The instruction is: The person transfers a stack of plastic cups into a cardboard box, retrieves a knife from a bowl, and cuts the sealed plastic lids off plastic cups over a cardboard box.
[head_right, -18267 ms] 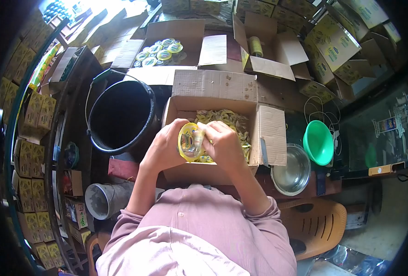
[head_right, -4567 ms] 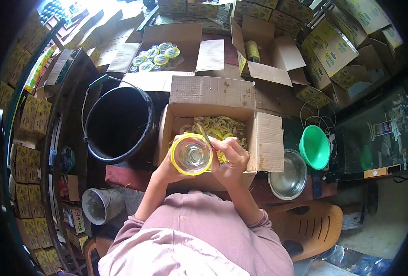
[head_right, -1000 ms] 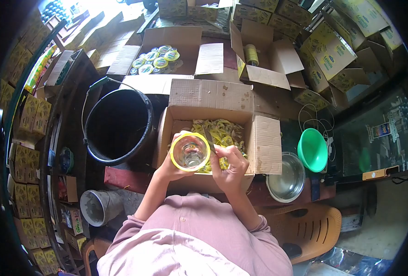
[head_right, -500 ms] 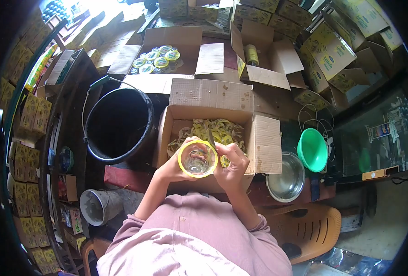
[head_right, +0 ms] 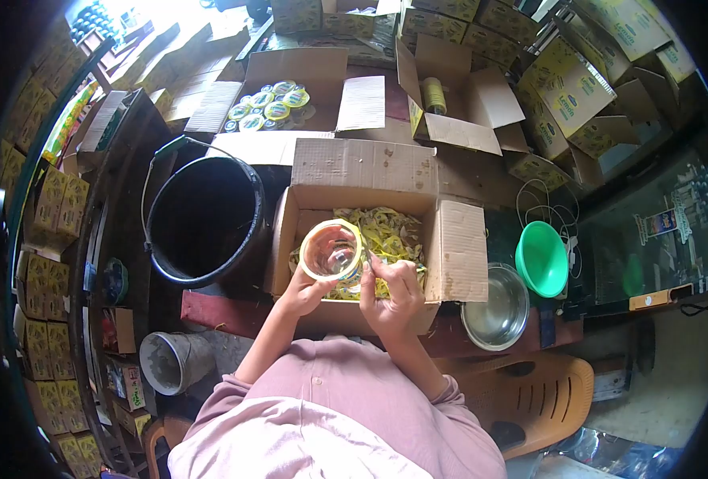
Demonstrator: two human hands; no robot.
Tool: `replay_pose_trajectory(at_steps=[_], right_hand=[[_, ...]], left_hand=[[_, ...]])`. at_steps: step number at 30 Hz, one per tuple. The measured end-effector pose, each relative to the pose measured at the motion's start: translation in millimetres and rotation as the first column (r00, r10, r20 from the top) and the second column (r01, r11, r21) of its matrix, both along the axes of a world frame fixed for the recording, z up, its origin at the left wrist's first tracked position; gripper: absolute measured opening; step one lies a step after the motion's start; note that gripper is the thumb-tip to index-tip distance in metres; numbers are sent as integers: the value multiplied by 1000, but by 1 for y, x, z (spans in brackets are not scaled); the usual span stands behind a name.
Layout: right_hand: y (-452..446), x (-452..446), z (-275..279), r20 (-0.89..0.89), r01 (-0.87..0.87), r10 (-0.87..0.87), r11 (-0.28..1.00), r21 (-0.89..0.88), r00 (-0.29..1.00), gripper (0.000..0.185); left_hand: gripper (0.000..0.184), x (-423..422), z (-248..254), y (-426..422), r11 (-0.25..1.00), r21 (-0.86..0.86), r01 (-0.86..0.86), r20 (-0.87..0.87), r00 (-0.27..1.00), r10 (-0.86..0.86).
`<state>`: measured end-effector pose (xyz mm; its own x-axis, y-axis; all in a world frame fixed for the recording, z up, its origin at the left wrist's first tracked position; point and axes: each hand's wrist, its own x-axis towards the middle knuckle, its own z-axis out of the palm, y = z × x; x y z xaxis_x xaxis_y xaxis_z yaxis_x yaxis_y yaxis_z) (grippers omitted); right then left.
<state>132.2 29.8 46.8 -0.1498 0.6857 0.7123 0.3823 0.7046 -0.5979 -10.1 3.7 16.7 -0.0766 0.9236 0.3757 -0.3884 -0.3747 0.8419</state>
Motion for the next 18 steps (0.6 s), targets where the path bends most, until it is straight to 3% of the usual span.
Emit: replay_pose_trajectory(at_steps=[8,11,18], right_hand=[[0,-1,-1,15,27,-28,999,44,1000,22],[1,0,1,23,33,-34,998,59,999,24],[8,-1,10,56,18,-24,995,94,998,25]], left_hand=[[68,2,1,2,997,23,-77,-173,982,79],[65,4,2,1,998,6,-65,-175,983,65],[60,-6,2,0,999,24,-31,-363,931,38]])
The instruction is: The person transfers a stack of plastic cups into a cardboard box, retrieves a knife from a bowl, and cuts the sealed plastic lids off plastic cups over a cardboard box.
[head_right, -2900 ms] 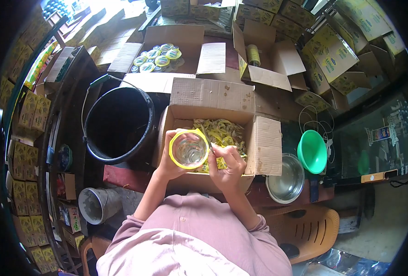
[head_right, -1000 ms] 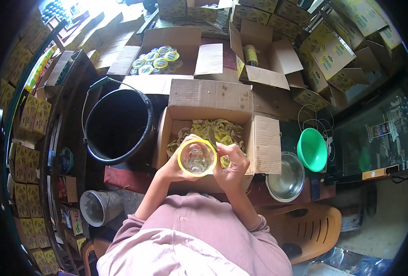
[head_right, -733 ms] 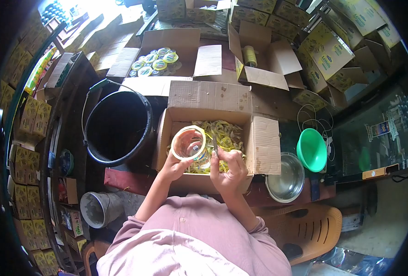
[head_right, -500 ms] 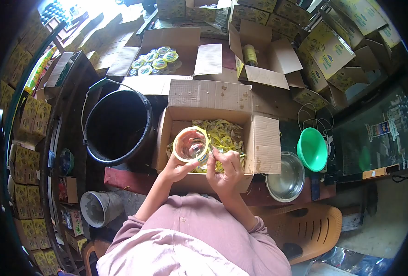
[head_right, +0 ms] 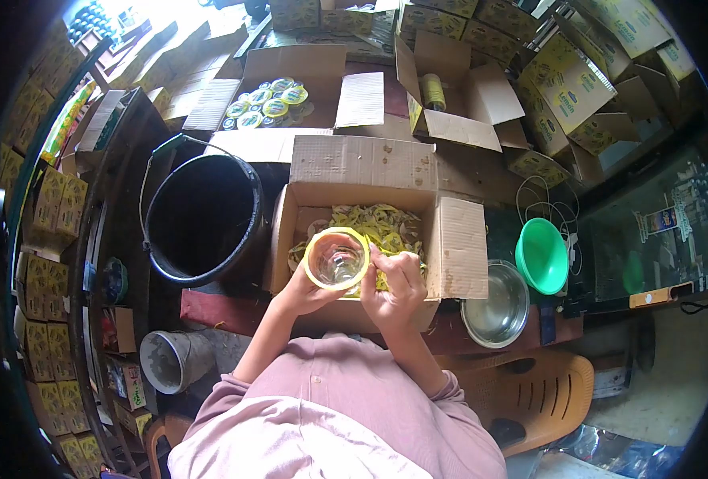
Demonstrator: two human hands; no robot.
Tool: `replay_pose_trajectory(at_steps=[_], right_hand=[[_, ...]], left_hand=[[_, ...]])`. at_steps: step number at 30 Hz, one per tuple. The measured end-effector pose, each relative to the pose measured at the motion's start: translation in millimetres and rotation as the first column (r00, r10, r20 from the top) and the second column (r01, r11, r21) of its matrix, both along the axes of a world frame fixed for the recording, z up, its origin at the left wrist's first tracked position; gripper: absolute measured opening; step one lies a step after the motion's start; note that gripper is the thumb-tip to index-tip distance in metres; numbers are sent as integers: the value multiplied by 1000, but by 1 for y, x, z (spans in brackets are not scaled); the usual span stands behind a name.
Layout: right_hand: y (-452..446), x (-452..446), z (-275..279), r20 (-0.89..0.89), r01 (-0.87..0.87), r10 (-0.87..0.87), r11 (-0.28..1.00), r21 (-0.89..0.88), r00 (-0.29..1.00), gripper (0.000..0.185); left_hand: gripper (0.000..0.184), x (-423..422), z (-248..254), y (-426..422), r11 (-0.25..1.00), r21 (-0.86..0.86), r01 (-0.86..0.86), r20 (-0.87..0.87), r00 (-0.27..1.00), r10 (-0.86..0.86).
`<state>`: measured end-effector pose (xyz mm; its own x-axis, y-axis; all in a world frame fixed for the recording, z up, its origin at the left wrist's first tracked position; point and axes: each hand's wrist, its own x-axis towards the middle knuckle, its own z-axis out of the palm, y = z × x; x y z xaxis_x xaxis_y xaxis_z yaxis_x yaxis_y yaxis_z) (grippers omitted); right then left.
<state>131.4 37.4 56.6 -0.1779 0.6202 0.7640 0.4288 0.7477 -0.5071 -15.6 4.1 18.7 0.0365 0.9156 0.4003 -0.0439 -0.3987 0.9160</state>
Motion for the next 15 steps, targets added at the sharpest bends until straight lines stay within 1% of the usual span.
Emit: replay_pose_trajectory(at_steps=[3,5,6,9,12,15], right_hand=[[1,3,-1,-58,-70,66,995,-74,996,25],[-2,6,-5,-53,-66,60,991,-113,997,24],[-3,7,-6,-50,-64,58,989,-132,997,24],[-2,7,-4,-50,-49,43,992,-114,998,23],[4,9,-8,-104,-109,93,981,-158,990,22],[2,12,-7,-112,-148,127,968,-203,986,24]], left_hand=[[59,0,2,-1,1000,-8,8,35,999,-8],[60,-1,3,-1,1000,-29,10,91,996,-7],[61,-2,3,0,999,-31,17,72,997,-14],[64,-3,2,-1,998,-41,43,15,999,-43],[63,-3,5,-3,998,-44,53,-27,998,-55],[62,-6,8,-2,990,-102,93,97,992,-83]])
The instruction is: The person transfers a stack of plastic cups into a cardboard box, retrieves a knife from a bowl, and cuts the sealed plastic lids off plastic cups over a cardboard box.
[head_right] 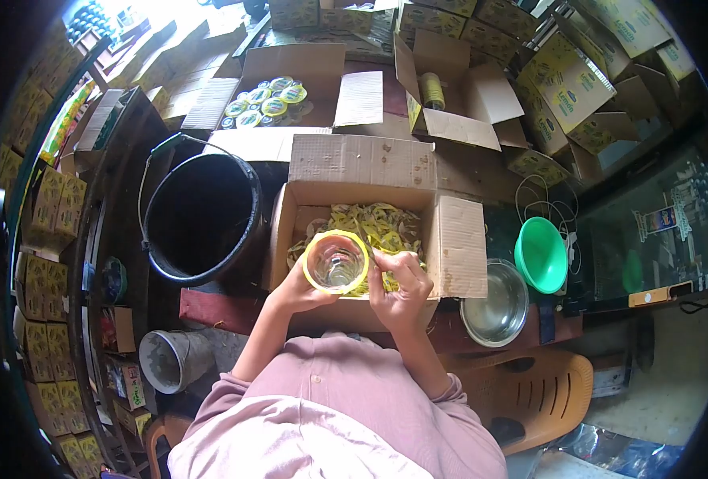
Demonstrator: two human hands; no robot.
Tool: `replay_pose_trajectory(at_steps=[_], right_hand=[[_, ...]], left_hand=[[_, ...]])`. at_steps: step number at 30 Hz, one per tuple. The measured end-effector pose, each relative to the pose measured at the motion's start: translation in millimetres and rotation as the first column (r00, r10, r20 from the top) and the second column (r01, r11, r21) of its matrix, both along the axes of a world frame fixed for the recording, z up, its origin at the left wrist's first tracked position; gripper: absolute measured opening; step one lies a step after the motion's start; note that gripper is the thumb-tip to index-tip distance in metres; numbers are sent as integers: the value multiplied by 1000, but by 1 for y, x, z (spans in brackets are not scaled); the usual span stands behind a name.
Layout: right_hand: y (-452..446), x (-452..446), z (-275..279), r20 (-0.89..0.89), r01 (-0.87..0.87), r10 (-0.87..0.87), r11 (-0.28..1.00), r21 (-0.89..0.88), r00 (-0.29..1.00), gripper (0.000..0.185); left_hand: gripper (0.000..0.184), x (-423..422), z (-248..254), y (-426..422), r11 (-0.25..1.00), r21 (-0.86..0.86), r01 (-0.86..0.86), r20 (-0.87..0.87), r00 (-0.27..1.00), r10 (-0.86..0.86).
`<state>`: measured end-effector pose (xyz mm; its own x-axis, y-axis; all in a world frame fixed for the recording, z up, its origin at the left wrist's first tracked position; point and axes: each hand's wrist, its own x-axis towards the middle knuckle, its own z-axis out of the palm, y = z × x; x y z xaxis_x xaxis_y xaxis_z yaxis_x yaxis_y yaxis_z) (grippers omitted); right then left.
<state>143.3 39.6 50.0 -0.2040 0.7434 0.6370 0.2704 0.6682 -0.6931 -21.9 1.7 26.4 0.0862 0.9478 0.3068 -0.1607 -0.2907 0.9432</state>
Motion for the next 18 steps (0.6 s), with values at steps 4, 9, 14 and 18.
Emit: replay_pose_trajectory(at_steps=[4,9,14,18], right_hand=[[0,0,-3,8,6,-6,1000,16,1000,23],[3,-1,-1,-14,-14,13,999,-32,1000,21],[1,2,-3,5,-35,35,999,-17,999,25],[4,0,-1,11,-32,32,999,-11,999,27]], left_hand=[[63,-3,1,0,1000,17,24,-91,996,-22],[64,-2,-3,0,999,39,32,-104,994,-27],[61,-6,6,1,998,3,55,-41,998,-55],[59,-6,2,4,991,68,117,-93,990,-110]])
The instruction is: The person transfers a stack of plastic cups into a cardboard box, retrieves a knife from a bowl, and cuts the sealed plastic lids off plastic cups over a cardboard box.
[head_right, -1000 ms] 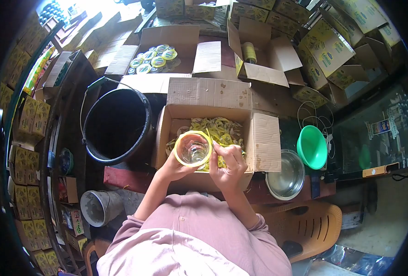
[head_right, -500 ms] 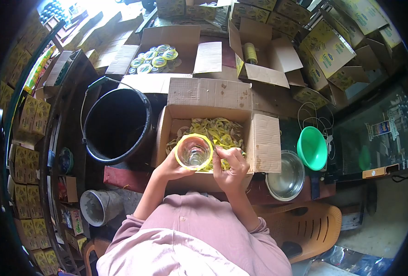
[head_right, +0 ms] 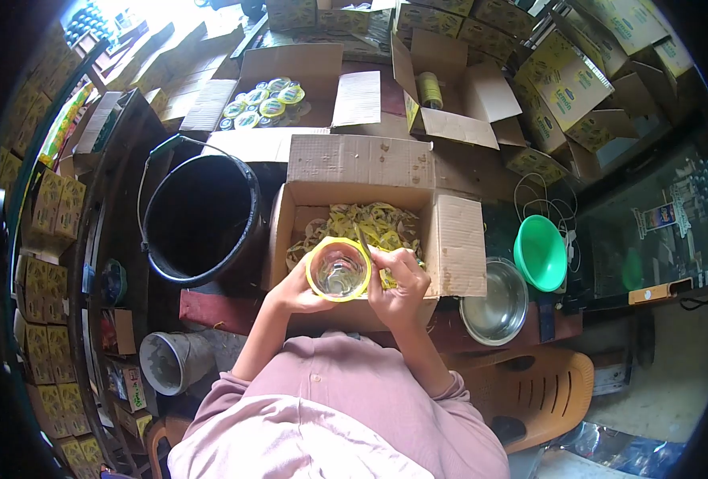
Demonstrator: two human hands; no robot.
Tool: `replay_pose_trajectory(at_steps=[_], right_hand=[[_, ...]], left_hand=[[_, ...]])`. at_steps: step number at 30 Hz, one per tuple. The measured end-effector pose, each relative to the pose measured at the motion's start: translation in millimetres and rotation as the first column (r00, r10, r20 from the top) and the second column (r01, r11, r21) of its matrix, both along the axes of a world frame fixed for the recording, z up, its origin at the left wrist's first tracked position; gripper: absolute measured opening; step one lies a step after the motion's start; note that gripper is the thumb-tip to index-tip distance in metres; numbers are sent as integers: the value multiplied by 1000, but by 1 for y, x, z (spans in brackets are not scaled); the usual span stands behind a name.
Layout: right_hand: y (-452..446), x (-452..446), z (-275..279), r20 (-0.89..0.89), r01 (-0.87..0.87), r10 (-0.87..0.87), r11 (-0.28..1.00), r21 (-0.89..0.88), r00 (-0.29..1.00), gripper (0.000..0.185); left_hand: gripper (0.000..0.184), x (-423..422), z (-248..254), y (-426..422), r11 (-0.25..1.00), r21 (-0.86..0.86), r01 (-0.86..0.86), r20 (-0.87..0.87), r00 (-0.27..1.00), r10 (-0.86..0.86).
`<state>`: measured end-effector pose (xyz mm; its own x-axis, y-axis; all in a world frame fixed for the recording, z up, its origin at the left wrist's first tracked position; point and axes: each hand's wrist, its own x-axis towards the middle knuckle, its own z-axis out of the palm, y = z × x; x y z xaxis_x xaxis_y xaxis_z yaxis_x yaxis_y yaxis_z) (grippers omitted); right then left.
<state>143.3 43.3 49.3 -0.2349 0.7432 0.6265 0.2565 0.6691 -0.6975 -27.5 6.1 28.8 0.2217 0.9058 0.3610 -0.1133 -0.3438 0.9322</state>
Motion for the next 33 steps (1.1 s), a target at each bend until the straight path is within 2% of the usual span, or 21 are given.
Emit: replay_pose_trajectory(at_steps=[1,4,6,7,10,15,19,22,26,29,33], right_hand=[[0,0,1,20,3,-3,1000,9,1000,27],[2,-3,-3,-12,10,-10,998,63,1000,22],[1,-7,-2,-26,45,-43,997,68,999,21],[0,-8,-2,-32,64,-62,996,69,998,20],[-7,-8,-1,17,95,-96,994,55,995,21],[-11,-10,-2,55,160,-167,982,103,984,20],[-6,-11,2,49,185,-196,968,172,979,19],[0,-8,-1,-58,89,-87,995,42,995,18],[-4,-4,-1,14,104,-105,993,50,994,17],[-1,-4,-2,10,107,-109,988,114,994,19],[1,-3,-2,-29,79,-77,995,63,997,19]], left_hand=[[58,-1,-1,2,999,29,14,-13,1000,-14],[67,5,0,2,992,80,-98,-65,992,104],[77,13,-3,0,970,-36,-239,52,969,241],[81,12,-5,2,970,18,-242,43,970,241],[77,13,-18,6,920,93,-382,52,924,378],[61,15,-6,4,913,30,-408,56,912,406],[68,16,-8,1,929,139,-342,-65,933,353],[67,14,-9,2,938,112,-328,-60,940,336],[65,11,-6,2,943,90,-321,-40,945,325],[64,11,-1,0,956,77,-285,-122,948,292],[62,11,1,0,955,110,-277,-111,951,289]])
